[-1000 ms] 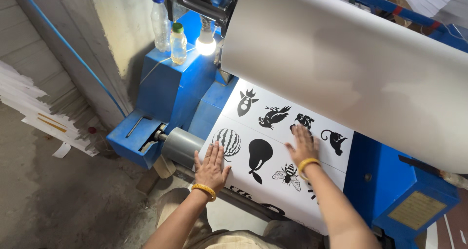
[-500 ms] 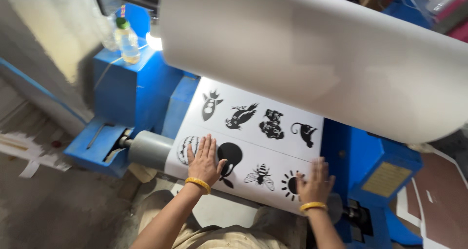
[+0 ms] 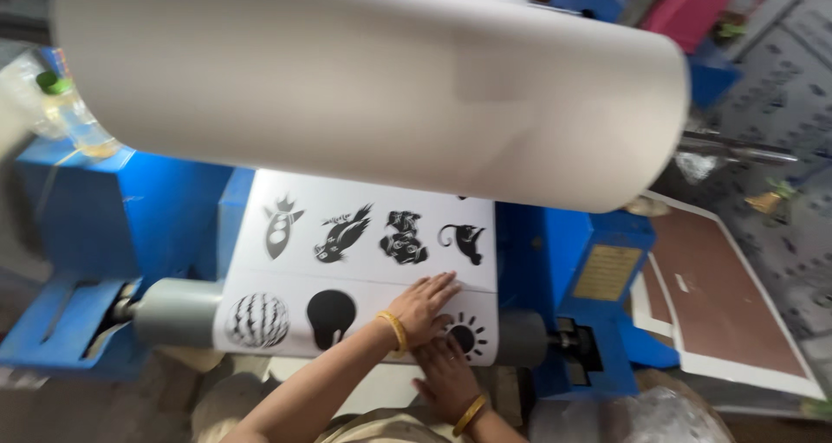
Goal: The person operates a printing machine by hand, guiding and smoothing a continuous sheet of paper printed with black-and-white icons through the rollers as the machine processes it.
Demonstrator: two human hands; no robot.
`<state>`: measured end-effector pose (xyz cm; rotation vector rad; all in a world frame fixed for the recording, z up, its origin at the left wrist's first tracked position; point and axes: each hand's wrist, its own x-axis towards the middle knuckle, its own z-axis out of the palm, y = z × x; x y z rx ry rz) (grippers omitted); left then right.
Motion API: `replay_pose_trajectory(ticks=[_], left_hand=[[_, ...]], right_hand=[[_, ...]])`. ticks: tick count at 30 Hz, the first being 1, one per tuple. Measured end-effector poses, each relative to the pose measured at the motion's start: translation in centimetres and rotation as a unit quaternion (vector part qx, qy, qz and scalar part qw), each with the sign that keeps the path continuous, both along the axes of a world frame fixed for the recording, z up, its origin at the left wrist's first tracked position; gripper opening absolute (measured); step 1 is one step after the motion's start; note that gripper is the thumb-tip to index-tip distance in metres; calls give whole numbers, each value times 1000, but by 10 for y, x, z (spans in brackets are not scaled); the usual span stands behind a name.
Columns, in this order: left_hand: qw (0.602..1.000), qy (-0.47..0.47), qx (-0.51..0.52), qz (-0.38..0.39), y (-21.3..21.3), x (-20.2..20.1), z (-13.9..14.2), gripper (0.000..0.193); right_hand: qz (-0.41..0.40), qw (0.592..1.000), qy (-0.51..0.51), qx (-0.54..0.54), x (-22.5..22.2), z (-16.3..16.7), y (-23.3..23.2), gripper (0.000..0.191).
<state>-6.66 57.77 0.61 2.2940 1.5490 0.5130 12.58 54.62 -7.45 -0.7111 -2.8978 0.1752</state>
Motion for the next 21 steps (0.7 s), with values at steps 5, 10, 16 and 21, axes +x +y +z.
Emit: replay_pose_trajectory(ticks=[5, 10, 16, 21], left_hand=[[993, 47, -66, 80, 28, -35, 15, 69], [972, 52, 49, 225, 28, -130, 11, 65], [903, 111, 104, 401, -26, -204, -18, 64], [871, 130, 154, 448, -73, -207, -47, 56]], right_hand=[[20, 998, 57, -4, 16, 14, -21, 57], [21, 996, 89, -11, 15, 26, -29, 52], [-10, 995, 100, 1, 5, 30, -20, 52], [-12, 994, 107, -12, -23, 32, -11, 54]])
